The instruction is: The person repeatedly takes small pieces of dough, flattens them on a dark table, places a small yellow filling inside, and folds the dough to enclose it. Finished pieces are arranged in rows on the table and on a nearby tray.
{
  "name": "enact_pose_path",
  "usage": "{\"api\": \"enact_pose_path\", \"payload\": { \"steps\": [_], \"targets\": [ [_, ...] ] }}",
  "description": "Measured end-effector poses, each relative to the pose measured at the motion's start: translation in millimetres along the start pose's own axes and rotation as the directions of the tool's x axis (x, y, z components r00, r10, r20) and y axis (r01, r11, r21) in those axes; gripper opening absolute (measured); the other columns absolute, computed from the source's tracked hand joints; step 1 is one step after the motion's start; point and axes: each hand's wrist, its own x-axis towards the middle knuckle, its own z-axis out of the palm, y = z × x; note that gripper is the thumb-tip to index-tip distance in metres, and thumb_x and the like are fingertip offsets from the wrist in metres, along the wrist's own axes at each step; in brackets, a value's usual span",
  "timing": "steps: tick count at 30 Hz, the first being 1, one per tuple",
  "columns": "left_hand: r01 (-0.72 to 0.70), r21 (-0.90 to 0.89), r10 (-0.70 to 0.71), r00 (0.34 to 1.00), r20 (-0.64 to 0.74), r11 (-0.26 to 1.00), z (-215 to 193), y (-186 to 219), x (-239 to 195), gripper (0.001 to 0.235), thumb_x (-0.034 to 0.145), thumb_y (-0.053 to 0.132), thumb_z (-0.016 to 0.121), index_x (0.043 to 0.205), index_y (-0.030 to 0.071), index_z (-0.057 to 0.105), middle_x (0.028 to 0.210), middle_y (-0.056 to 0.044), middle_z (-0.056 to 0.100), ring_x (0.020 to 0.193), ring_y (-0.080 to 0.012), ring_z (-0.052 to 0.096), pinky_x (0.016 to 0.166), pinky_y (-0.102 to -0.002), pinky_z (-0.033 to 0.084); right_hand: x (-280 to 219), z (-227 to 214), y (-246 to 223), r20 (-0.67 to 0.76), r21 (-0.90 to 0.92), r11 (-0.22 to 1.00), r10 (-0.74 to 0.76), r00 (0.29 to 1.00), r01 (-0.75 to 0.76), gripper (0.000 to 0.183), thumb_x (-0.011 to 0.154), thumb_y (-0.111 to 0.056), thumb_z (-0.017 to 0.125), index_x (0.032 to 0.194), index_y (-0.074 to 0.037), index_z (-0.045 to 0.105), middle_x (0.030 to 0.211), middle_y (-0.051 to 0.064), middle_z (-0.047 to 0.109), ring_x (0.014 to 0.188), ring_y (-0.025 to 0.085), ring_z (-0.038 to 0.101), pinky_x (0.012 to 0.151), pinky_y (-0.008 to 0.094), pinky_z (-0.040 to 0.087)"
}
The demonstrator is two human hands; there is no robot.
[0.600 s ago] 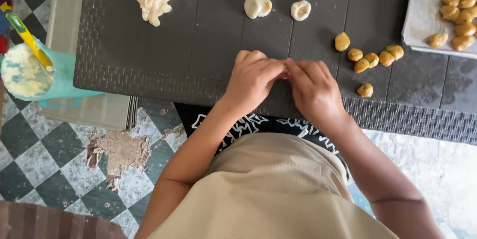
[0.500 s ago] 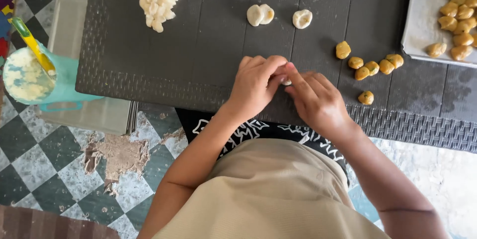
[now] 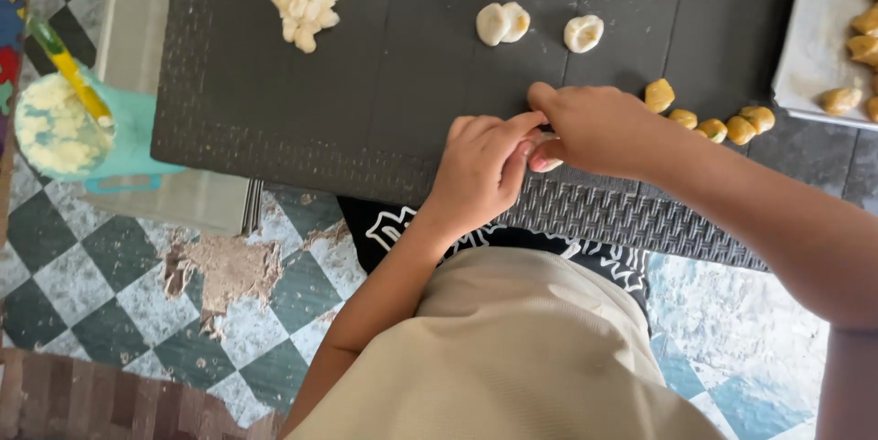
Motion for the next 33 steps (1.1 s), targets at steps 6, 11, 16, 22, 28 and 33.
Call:
{"api": "enact_pose_path", "payload": {
  "steps": [6,11,16,22,28,33],
  "targets": [
    [0.011,-0.072,-0.009,1.000,0.030,0.997,-1,-7,-3,0.030,0.102,0.013,0.062,0.132,0.015,0.069,0.103,0.005,0.075,0.090,-0.0186,0.069,0.085,-0.034,0.049,8,-21,15,0.106,0.125,0.985,-0.132,0.986,0.118,0.063,0.090,-0.044,0.082,0.132,-0.009,0.052,0.106,0.021,0.078,0.106,0.054,0.071,0.089,0.067,0.058],
    [-0.011,-0.030,0.011,1.000,0.000,0.999,-44,-19,23,0.016,0.097,0.009,0.069,0.111,0.015,0.075,0.095,-0.001,0.074,0.087,-0.0288,0.070,0.079,-0.042,0.051,-9,18,11,-0.153,-0.045,0.990,-0.140,0.978,0.135,0.043,0.092,-0.032,0.079,0.125,-0.015,0.058,0.102,0.013,0.067,0.094,0.049,0.074,0.077,0.059,0.062],
    [0.033,0.564,0.001,0.998,-0.060,0.825,-140,-109,25,0.015,0.092,0.000,0.071,0.098,0.014,0.072,0.106,-0.003,0.080,0.074,-0.0330,0.065,0.064,-0.049,0.041,-30,52,22,-0.442,0.026,0.916,-0.349,0.826,0.401,0.012,0.100,-0.024,0.071,0.107,-0.016,0.064,0.110,0.009,0.058,0.098,0.031,0.058,0.096,0.044,0.048],
    [0.184,0.637,-0.247,0.969,0.011,0.749,-171,-161,8,0.024,0.104,0.014,0.078,0.128,0.013,0.077,0.118,-0.008,0.074,0.104,-0.0375,0.061,0.082,-0.051,0.045,-48,34,9,-0.744,-0.275,0.888,-0.440,0.503,0.370,0.010,0.105,-0.004,0.065,0.112,0.000,0.071,0.096,0.014,0.070,0.086,0.036,0.065,0.079,0.046,0.054],
    [0.327,0.635,-0.376,0.925,-0.061,0.700,-162,-162,12,0.038,0.095,0.020,0.087,0.129,0.020,0.070,0.105,-0.006,0.067,0.095,-0.0335,0.062,0.079,-0.049,0.043,-46,22,61,-0.922,-0.339,0.938,-0.346,0.173,0.066,0.011,0.109,0.010,0.076,0.114,0.003,0.069,0.117,0.023,0.063,0.105,0.040,0.058,0.096,0.050,0.041],
    [0.339,0.540,-0.325,0.937,-0.126,0.770,-176,-163,40,0.018,0.102,0.014,0.074,0.119,0.019,0.072,0.105,-0.003,0.060,0.091,-0.0271,0.061,0.085,-0.049,0.044,-70,62,10,-0.883,-0.105,0.930,-0.250,0.397,0.352,0.012,0.102,-0.005,0.081,0.112,-0.002,0.075,0.118,0.015,0.073,0.108,0.032,0.069,0.093,0.045,0.049]
  ]
}}
